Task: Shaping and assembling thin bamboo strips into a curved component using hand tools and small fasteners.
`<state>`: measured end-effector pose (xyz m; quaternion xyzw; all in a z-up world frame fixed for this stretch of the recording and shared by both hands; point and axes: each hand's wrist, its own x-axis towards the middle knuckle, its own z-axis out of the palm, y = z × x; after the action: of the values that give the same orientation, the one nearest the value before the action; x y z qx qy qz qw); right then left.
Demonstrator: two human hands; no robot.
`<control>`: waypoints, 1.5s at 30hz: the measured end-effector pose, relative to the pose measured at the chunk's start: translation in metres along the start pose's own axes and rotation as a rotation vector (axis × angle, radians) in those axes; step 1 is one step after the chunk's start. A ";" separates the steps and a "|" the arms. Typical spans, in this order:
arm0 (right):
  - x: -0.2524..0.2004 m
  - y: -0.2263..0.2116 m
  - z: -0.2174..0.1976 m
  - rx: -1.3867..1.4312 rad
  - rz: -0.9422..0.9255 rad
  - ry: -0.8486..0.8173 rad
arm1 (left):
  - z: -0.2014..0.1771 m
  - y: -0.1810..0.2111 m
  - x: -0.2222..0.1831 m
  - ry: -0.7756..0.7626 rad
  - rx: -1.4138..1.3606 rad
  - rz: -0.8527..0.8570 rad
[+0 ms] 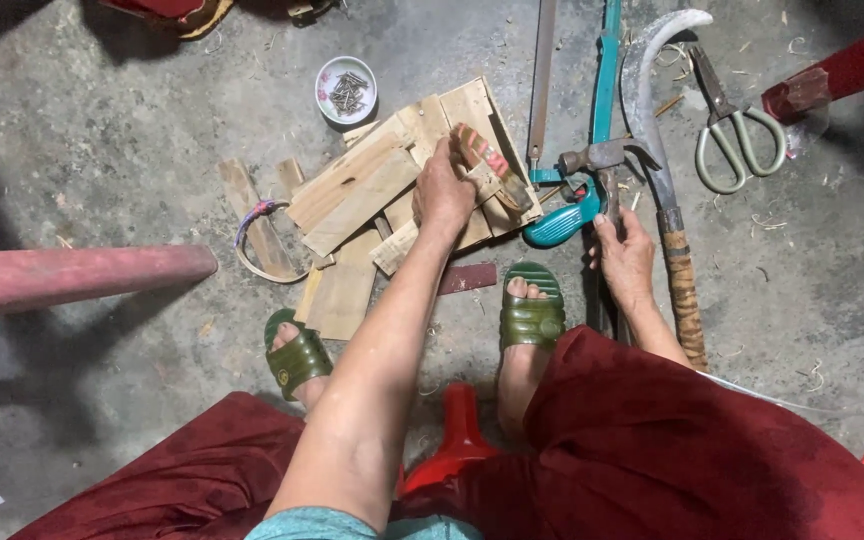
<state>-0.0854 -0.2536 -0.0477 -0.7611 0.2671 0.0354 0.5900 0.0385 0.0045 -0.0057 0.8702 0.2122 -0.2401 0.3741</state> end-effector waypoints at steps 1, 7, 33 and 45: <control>-0.003 -0.006 -0.001 0.000 0.000 -0.001 | -0.003 0.005 -0.006 0.001 0.000 -0.001; -0.025 -0.062 0.022 -0.552 -0.405 0.193 | -0.013 0.017 -0.029 0.022 0.011 0.046; -0.039 -0.151 0.059 -0.179 -1.174 -0.023 | -0.084 0.026 -0.058 -0.233 -0.670 0.475; -0.063 -0.210 0.029 -0.201 -1.502 0.011 | -0.140 0.056 -0.146 -0.282 -0.888 0.861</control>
<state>-0.0376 -0.1699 0.1519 -0.7888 -0.3244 -0.3557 0.3820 -0.0109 0.0467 0.1938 0.5996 -0.1286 -0.0694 0.7869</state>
